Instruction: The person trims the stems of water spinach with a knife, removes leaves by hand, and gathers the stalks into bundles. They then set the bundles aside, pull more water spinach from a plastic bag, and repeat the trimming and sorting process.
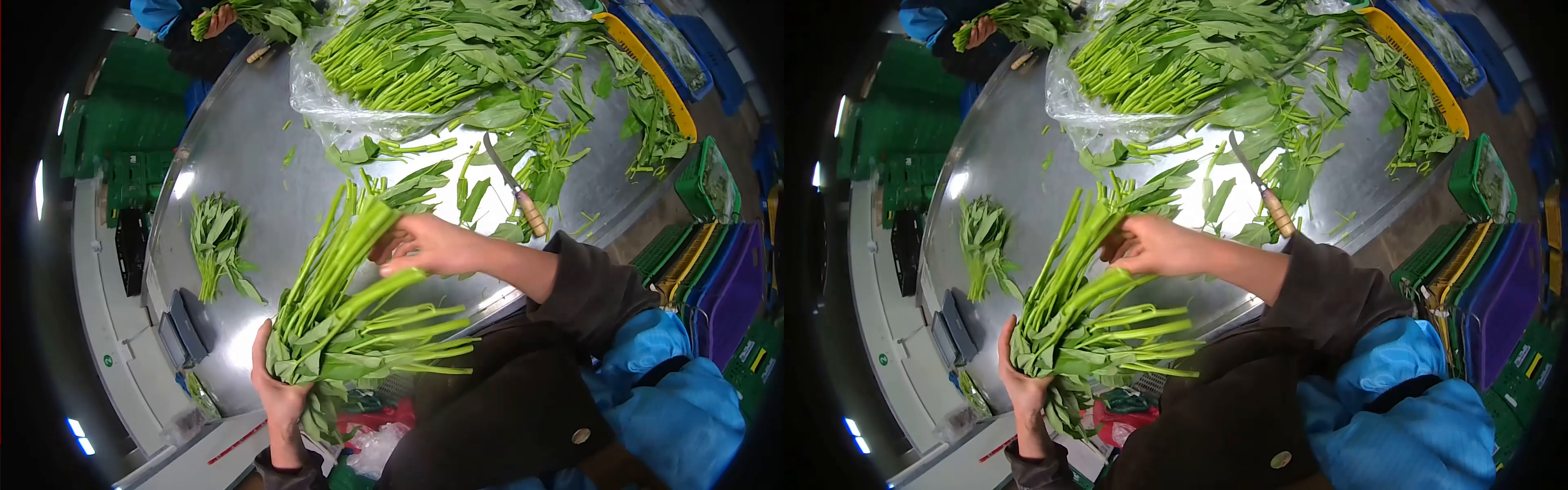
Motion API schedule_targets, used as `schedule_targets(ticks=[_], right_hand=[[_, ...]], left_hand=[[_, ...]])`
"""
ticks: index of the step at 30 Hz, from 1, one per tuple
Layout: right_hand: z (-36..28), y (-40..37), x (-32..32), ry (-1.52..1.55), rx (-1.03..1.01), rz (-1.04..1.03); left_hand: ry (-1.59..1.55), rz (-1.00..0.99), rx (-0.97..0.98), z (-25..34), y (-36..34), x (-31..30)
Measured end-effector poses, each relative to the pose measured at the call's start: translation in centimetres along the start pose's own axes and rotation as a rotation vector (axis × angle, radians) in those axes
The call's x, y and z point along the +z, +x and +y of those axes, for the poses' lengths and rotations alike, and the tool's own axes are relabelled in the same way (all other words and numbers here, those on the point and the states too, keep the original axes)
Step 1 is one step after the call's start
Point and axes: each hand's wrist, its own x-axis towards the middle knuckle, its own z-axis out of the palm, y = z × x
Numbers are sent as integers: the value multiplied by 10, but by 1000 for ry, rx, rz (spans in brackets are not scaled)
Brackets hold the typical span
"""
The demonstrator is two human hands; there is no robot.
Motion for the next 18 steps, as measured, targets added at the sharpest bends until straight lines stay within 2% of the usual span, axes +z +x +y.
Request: schedule_targets(ticks=[1,2,4,5,8,10,12,16,17,18], right_hand=[[5,8,1,-176,115,-24],[12,15,5,-176,110,-18],[14,22,15,74,-189,-160],[12,19,12,133,46,-141],[8,16,4,27,54,-180],[8,13,4,49,57,-185],[13,12,4,-71,-70,-121],[-15,0,-8,-287,94,-209],[-9,0,-12,-219,-12,-249],[-4,0,-21,-155,-108,-194]], left_hand=[[-21,-3,-18,2,1,1],[-42,-6,-35,5,2,1],[37,-22,-31,10,6,-1],[12,-10,-63,9,5,-2],[-21,-11,-80,9,6,-3],[-51,-90,-22,7,6,-6],[-60,-111,-44,7,8,-7],[-142,-172,-87,-1,12,-11],[-114,-194,-91,-2,13,-13],[-85,-215,-97,-4,13,-15]])
